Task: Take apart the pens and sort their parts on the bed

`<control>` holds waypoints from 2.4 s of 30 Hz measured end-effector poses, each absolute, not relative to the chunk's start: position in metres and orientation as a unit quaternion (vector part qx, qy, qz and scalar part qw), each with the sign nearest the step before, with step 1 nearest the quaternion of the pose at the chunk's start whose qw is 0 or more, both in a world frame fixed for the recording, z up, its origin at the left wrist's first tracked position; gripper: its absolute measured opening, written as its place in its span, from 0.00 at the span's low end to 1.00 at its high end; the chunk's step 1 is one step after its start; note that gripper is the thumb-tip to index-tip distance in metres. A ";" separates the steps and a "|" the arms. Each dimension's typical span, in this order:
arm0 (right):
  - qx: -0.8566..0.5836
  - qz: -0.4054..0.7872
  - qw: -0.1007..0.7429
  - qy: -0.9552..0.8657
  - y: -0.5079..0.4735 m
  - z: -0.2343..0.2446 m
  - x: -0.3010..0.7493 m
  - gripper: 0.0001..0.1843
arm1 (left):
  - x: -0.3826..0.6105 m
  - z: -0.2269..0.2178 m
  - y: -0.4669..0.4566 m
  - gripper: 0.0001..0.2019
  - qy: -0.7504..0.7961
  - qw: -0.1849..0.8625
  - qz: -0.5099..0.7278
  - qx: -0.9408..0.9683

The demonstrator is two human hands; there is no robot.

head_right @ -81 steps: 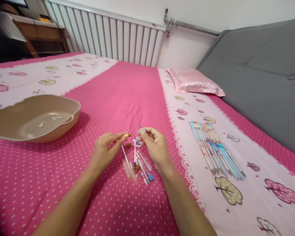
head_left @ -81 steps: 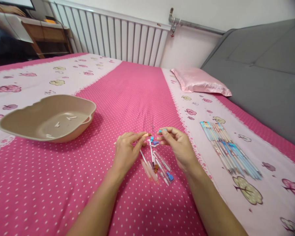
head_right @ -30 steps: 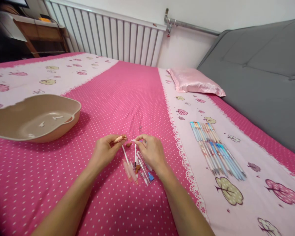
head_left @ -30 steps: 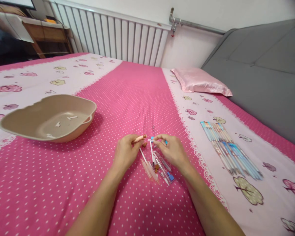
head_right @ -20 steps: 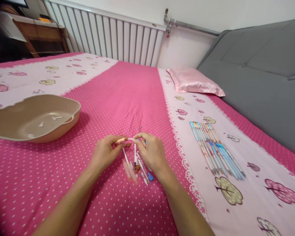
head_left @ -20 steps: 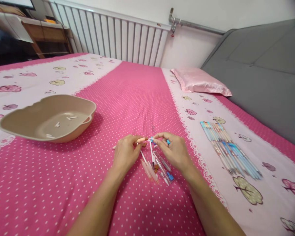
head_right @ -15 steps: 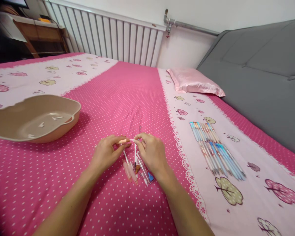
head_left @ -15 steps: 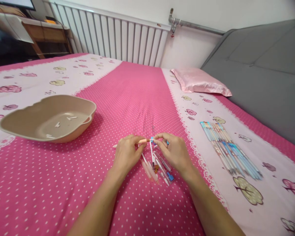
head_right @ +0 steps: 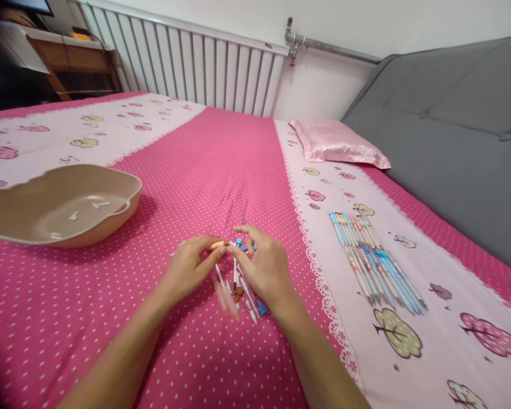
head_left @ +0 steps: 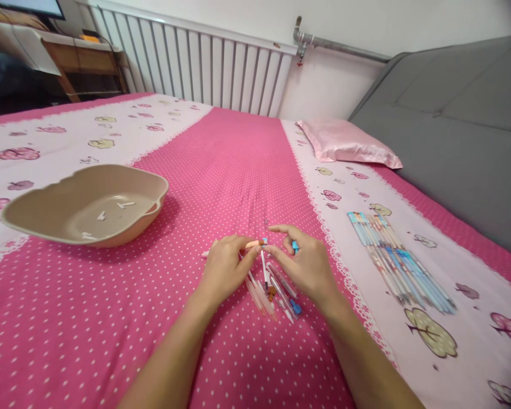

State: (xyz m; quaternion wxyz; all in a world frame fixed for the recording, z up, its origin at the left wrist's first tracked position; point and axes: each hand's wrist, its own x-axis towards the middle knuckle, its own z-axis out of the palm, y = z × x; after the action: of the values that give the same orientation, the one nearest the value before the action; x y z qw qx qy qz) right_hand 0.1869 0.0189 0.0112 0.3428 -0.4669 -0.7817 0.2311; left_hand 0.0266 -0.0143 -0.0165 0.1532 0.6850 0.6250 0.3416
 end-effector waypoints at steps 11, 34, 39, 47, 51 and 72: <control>-0.399 0.634 0.353 -0.560 0.019 0.017 0.189 0.08 | 0.026 -0.017 -0.014 0.18 0.627 0.161 0.351 0.677; -0.418 0.573 0.381 -0.593 0.018 0.019 0.190 0.14 | 0.025 -0.017 -0.014 0.17 0.619 0.176 0.364 0.673; -0.401 0.583 0.392 -0.588 0.017 0.018 0.188 0.14 | 0.025 -0.018 -0.014 0.17 0.616 0.172 0.364 0.677; -0.402 0.563 0.396 -0.605 0.020 0.014 0.188 0.11 | 0.025 -0.018 -0.014 0.17 0.615 0.162 0.356 0.685; -0.409 0.534 0.396 -0.625 0.022 0.013 0.189 0.11 | 0.025 -0.018 -0.014 0.17 0.607 0.147 0.353 0.697; -0.379 0.322 0.398 -0.771 0.017 0.021 0.193 0.09 | 0.027 -0.014 -0.015 0.19 0.590 0.210 0.373 0.684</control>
State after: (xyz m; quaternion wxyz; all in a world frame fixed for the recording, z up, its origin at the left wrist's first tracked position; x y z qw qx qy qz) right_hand 0.1933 0.0165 0.0210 0.3975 -0.3792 -0.7711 0.3220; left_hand 0.0265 -0.0154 -0.0143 0.2102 0.6843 0.5902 0.3730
